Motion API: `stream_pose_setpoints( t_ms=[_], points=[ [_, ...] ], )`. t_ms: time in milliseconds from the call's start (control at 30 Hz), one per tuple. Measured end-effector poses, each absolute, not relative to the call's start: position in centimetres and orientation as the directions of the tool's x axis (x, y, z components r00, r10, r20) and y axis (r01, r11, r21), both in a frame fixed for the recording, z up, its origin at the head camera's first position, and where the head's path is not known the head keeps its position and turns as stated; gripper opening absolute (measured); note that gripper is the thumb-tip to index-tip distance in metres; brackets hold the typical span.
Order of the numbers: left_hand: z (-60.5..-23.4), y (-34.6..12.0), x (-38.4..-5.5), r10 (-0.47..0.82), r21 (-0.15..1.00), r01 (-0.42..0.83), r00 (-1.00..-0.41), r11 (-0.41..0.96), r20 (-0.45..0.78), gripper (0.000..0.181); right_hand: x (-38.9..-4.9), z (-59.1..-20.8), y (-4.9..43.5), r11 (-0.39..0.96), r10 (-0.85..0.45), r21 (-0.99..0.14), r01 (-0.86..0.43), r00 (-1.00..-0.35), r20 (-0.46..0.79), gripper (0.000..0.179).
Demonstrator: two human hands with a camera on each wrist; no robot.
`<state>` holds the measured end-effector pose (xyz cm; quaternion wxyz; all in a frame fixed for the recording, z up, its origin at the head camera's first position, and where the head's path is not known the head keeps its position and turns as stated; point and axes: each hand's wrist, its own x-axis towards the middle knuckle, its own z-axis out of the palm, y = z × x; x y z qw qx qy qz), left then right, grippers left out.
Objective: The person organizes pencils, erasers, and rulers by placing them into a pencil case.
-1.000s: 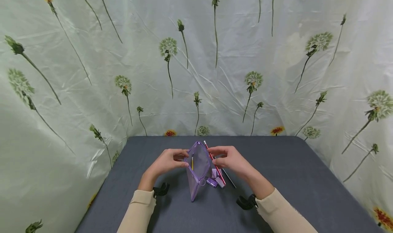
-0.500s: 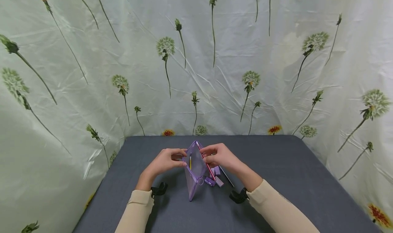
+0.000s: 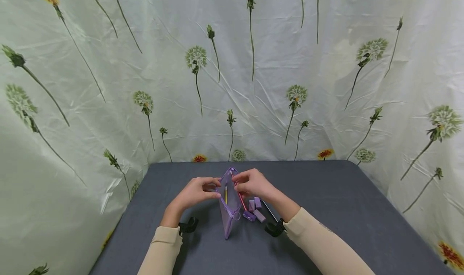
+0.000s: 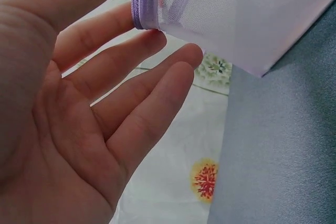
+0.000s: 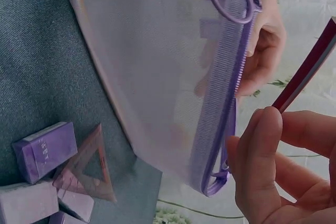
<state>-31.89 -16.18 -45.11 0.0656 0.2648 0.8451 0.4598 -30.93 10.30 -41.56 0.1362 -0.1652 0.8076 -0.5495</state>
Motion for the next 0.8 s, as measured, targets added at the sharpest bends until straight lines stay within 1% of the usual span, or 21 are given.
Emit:
stream_pose_setpoints(
  t_ms=[467, 633, 800],
  points=[
    [-44.9, -15.7, -31.6, 0.488, 0.754, 0.413, -0.861, 0.511, 0.141, 0.034, -31.7, -42.5, 8.4, 0.412, -0.351, -0.903, -0.124, -0.936, -0.032, 0.026],
    [-44.8, -15.7, -31.5, 0.497, 0.737, 0.436, -0.854, 0.516, 0.156, 0.035, -31.5, -42.6, 7.8, 0.421, -0.334, -0.897, -0.134, -0.943, -0.016, 0.025],
    [-44.6, -15.5, -31.4, 0.497, 0.733, 0.430, -0.856, 0.528, 0.144, 0.040, -31.4, -42.7, 7.5, 0.430, -0.317, -0.896, -0.112, -0.948, -0.034, 0.024]
  ],
)
